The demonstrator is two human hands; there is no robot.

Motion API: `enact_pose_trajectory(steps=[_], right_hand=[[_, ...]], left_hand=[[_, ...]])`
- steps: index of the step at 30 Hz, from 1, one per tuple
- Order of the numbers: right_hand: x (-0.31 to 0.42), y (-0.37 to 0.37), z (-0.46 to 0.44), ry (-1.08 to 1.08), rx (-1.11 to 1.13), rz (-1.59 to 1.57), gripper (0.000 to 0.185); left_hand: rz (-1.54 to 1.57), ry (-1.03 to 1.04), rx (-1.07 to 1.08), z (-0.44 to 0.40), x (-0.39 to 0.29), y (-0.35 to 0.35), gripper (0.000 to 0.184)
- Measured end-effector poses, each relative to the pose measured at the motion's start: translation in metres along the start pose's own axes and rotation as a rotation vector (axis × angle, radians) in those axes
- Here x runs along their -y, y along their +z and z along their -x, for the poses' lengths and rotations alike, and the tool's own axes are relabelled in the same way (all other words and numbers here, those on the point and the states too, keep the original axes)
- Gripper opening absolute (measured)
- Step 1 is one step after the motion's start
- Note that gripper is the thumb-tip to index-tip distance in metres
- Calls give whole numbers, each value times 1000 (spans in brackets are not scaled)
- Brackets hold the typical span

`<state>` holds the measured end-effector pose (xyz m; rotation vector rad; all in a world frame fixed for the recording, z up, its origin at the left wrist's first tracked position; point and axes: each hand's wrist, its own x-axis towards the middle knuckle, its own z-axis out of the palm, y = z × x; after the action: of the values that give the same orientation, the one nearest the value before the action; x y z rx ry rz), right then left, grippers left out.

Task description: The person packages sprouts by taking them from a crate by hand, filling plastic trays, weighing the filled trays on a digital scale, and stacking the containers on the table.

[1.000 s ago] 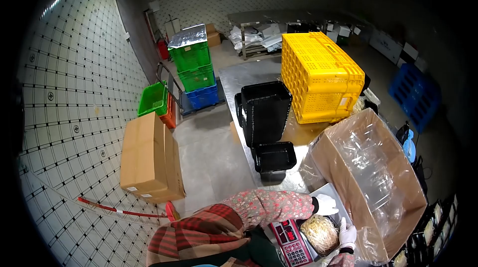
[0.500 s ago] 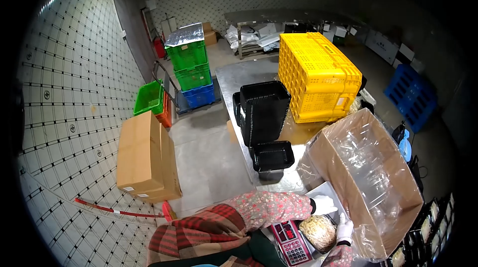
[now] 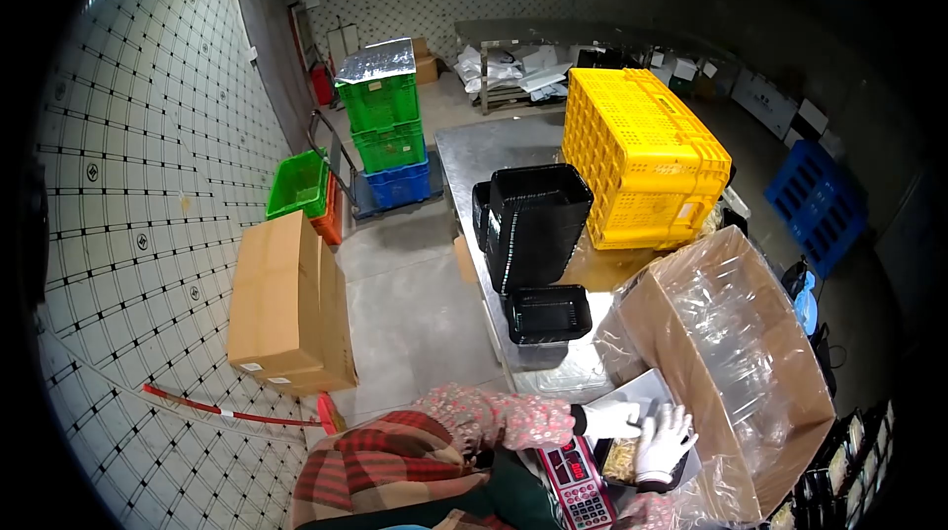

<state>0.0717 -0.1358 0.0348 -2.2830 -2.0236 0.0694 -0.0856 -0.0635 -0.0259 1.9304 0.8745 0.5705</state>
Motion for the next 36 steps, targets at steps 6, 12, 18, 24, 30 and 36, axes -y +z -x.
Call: enact_pose_trajectory(steps=[6,12,18,24,30,36], right_hand=[[14,-4,0,-84,-96,-32,46],[-10,19,-1,-172,-285,-184,32],[-58,13,-27,77,-286,-515,42],[-129,98,-67,200,-124,-630,39],[-142,115,-83,449,189,-1133,26],[-89,37,-55,146,-30,-4,51]], left_hand=[[157,-109,-92,23,0,10,32],[232,-134,-136,25,-2,18,29],[596,-476,-16,66,-25,6,48],[860,-476,61,66,-18,22,25],[906,-453,-20,65,-24,26,19],[886,-644,58,86,-38,12,49]])
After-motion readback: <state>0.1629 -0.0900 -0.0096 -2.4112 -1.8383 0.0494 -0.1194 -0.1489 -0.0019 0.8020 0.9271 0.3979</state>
